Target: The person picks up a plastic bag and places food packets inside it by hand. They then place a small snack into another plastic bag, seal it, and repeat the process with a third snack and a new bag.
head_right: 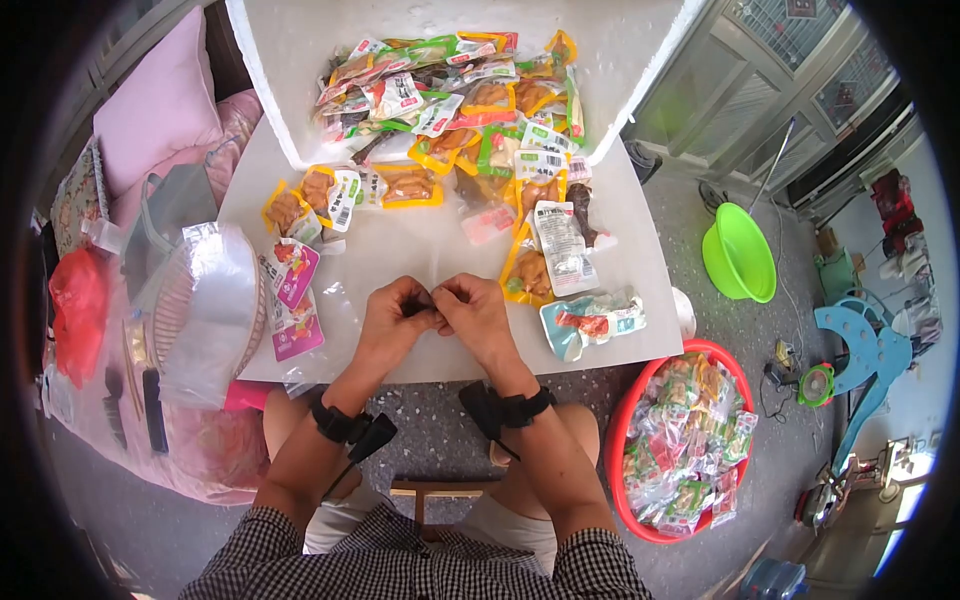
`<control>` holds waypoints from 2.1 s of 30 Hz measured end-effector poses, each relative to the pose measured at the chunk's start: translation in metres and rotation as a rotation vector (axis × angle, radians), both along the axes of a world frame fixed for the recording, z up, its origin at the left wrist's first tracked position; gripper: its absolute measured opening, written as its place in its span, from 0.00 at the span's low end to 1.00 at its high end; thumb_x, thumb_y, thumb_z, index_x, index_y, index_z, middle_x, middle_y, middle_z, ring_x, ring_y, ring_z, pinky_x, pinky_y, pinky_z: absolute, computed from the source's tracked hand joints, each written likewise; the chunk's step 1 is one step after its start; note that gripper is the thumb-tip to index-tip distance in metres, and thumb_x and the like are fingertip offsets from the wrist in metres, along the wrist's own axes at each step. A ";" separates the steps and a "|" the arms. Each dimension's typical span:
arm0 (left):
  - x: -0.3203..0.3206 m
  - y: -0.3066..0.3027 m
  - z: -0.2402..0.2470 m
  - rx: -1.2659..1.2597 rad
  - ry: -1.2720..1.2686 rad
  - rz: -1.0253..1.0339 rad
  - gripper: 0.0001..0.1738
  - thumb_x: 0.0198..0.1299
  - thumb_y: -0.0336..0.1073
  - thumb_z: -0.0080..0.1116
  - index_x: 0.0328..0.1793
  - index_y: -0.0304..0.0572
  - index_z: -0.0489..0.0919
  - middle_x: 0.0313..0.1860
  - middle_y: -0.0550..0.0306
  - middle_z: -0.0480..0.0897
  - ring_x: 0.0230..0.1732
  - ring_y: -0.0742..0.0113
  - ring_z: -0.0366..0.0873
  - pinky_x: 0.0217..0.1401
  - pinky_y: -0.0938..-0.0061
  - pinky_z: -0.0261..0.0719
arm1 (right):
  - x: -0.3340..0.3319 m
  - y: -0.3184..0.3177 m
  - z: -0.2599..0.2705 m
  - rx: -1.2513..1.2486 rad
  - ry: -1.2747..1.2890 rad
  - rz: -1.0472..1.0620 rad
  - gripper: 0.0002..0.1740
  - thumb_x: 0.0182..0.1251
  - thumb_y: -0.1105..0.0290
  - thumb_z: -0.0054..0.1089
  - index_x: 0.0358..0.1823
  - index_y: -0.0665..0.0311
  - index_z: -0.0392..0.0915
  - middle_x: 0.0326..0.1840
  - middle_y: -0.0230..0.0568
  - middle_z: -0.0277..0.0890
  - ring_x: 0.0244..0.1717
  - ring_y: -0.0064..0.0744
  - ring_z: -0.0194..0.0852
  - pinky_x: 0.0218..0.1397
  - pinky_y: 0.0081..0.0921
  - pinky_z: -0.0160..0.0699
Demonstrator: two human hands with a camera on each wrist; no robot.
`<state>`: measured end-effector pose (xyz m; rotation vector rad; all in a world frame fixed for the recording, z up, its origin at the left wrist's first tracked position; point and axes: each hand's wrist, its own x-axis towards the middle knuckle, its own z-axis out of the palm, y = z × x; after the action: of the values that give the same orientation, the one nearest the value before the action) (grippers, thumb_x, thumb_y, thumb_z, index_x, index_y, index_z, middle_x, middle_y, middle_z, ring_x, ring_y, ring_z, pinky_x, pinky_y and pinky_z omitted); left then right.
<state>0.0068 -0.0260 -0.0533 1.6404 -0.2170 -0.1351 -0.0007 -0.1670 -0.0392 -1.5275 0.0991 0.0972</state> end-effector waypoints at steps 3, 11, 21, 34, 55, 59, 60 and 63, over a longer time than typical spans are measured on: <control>0.002 0.000 -0.004 -0.006 -0.003 0.000 0.06 0.46 0.25 0.64 0.27 0.35 0.75 0.21 0.62 0.76 0.25 0.77 0.71 0.27 0.79 0.69 | -0.001 -0.001 0.006 -0.009 0.007 0.030 0.09 0.61 0.72 0.55 0.31 0.74 0.77 0.22 0.39 0.76 0.20 0.22 0.75 0.21 0.16 0.75; 0.007 0.013 0.009 -0.232 0.231 -0.092 0.06 0.51 0.25 0.63 0.29 0.37 0.76 0.23 0.66 0.76 0.27 0.80 0.71 0.30 0.83 0.67 | 0.000 -0.009 0.009 0.148 0.084 0.059 0.09 0.61 0.72 0.53 0.31 0.71 0.78 0.23 0.38 0.78 0.23 0.24 0.79 0.25 0.17 0.78; 0.001 0.006 0.018 0.478 -0.669 0.309 0.09 0.50 0.20 0.53 0.36 0.37 0.67 0.26 0.46 0.73 0.22 0.47 0.72 0.24 0.62 0.71 | -0.002 -0.017 0.024 -0.223 0.102 0.078 0.11 0.55 0.73 0.55 0.38 0.74 0.76 0.27 0.41 0.78 0.24 0.24 0.76 0.23 0.17 0.75; -0.024 -0.002 0.027 0.729 -0.837 0.009 0.24 0.43 0.19 0.53 0.50 0.35 0.70 0.35 0.47 0.72 0.33 0.49 0.75 0.35 0.61 0.75 | 0.009 -0.027 0.008 -0.771 -0.619 -0.278 0.25 0.56 0.85 0.44 0.56 0.64 0.73 0.32 0.49 0.74 0.29 0.30 0.74 0.36 0.28 0.74; -0.013 0.018 -0.002 0.839 -0.670 0.084 0.11 0.40 0.25 0.55 0.35 0.39 0.74 0.27 0.50 0.74 0.31 0.52 0.77 0.26 0.62 0.75 | 0.079 0.030 0.086 -0.384 -0.102 0.020 0.33 0.56 0.57 0.66 0.56 0.76 0.70 0.40 0.43 0.78 0.38 0.26 0.77 0.33 0.22 0.78; -0.013 0.018 -0.007 0.811 -0.620 0.092 0.10 0.44 0.26 0.54 0.36 0.39 0.75 0.27 0.50 0.75 0.31 0.51 0.78 0.29 0.62 0.76 | 0.133 0.073 0.064 -0.394 -0.006 0.095 0.31 0.52 0.55 0.68 0.49 0.75 0.74 0.36 0.40 0.78 0.35 0.27 0.77 0.31 0.23 0.79; -0.011 0.019 -0.008 0.796 -0.604 0.101 0.09 0.45 0.26 0.54 0.36 0.39 0.76 0.27 0.50 0.75 0.31 0.51 0.78 0.29 0.61 0.76 | 0.143 0.082 0.061 -0.422 0.008 0.114 0.29 0.52 0.56 0.68 0.45 0.74 0.75 0.34 0.39 0.77 0.33 0.26 0.76 0.30 0.23 0.78; -0.005 0.027 -0.012 0.767 -0.543 0.139 0.07 0.49 0.28 0.54 0.36 0.39 0.76 0.27 0.48 0.76 0.30 0.49 0.78 0.30 0.60 0.76 | 0.165 0.095 0.048 -0.454 0.048 0.197 0.22 0.52 0.58 0.68 0.37 0.70 0.78 0.29 0.36 0.74 0.30 0.24 0.73 0.29 0.21 0.74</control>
<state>0.0021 0.0013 -0.0657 2.4295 -0.5054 0.3879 0.1647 -0.0723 0.0092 -1.9873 0.0071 0.2842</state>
